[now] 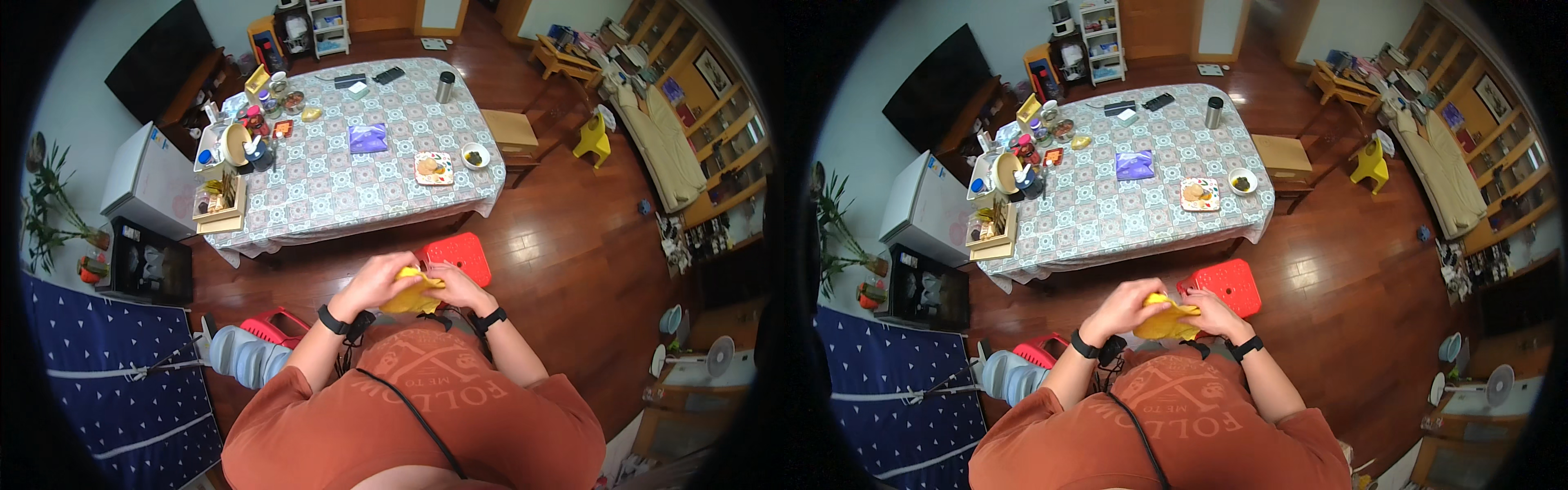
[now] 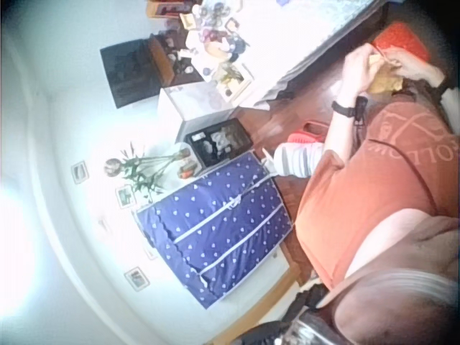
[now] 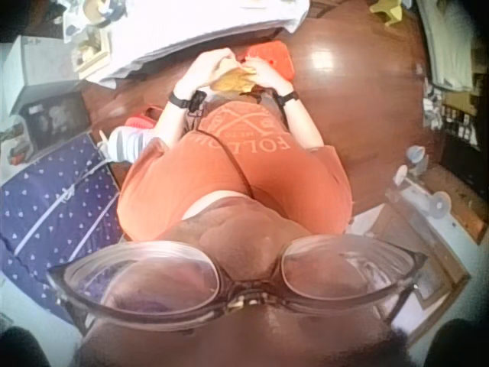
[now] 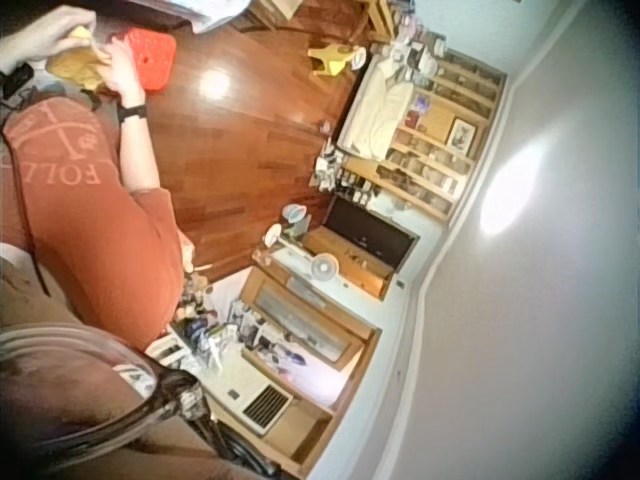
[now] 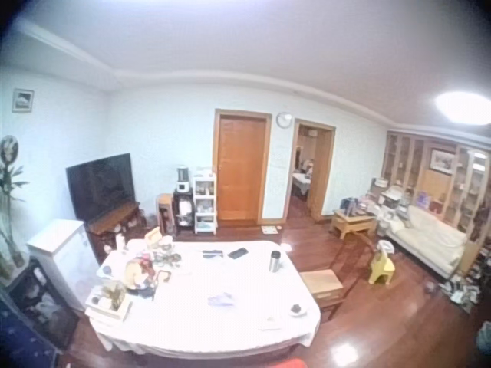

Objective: The person wipes a red plastic stool with a yellow cloth, then wipes a wooden chair. They move around the room to reach each item and wipe multiple surfaces including the top and sides.

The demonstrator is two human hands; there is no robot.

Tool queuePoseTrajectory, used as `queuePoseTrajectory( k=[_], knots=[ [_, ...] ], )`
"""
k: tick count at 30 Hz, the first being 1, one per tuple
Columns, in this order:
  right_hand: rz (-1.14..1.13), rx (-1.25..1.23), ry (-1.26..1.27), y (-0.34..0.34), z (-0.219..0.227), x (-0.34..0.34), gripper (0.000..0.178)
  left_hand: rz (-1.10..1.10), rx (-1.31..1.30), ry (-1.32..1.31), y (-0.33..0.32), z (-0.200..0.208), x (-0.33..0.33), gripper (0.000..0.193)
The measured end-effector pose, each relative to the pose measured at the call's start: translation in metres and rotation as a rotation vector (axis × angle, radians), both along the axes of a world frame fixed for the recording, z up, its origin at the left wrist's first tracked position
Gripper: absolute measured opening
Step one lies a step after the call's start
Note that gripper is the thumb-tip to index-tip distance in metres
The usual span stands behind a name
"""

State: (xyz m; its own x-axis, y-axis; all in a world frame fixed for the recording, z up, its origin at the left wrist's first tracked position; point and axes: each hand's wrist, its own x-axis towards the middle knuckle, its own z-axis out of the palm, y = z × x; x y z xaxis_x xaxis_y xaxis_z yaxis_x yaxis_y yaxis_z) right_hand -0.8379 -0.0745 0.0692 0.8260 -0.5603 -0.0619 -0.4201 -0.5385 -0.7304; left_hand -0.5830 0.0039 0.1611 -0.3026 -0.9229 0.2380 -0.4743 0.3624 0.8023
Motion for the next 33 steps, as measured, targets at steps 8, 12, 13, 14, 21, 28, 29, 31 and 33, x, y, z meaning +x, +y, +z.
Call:
queuePoseTrajectory(
  k=[8, 12, 13, 14, 21, 28, 29, 31, 33],
  knots=[
    [-0.405, 0.68, -0.165, 0.043, -0.043, -0.025, 0.036, 0.185, -0.014, -0.111, -0.028, -0.037, 0.024, 0.025],
    [-0.73, 1.354, -0.608, 0.059, -0.055, -0.021, 0.045, 0.206, 0.02, 0.044, -0.026, -0.078, -0.022, 0.025],
    [-0.731, 1.481, -0.718, 0.062, -0.054, -0.025, 0.046, 0.122, 0.052, 0.056, -0.021, -0.087, -0.039, 0.028],
    [-0.677, 1.637, -0.865, 0.063, -0.055, -0.03, 0.047, 0.041, 0.106, 0.067, -0.015, -0.096, -0.055, 0.032],
    [-0.963, 1.4, -0.623, 0.047, -0.117, -0.095, 0.039, -0.379, 0.392, 0.034, 0.001, -0.15, -0.1, 0.043],
    [-1.102, 1.258, -0.474, 0.011, -0.217, -0.227, 0.031, 0.072, 0.799, -0.041, 0.018, -0.225, -0.107, 0.035],
    [-1.094, 1.236, -0.456, 0.0, -0.234, -0.248, 0.032, 0.15, 0.856, -0.023, 0.023, -0.242, -0.114, 0.034],
    [-1.078, 1.202, -0.297, -0.025, -0.269, -0.293, 0.031, 0.315, 0.899, 0.057, 0.038, -0.279, -0.133, 0.032],
    [-1.058, 1.043, -0.275, -0.058, -0.305, -0.322, 0.032, 0.454, 0.971, 0.136, 0.049, -0.324, -0.162, 0.029]
  ],
)
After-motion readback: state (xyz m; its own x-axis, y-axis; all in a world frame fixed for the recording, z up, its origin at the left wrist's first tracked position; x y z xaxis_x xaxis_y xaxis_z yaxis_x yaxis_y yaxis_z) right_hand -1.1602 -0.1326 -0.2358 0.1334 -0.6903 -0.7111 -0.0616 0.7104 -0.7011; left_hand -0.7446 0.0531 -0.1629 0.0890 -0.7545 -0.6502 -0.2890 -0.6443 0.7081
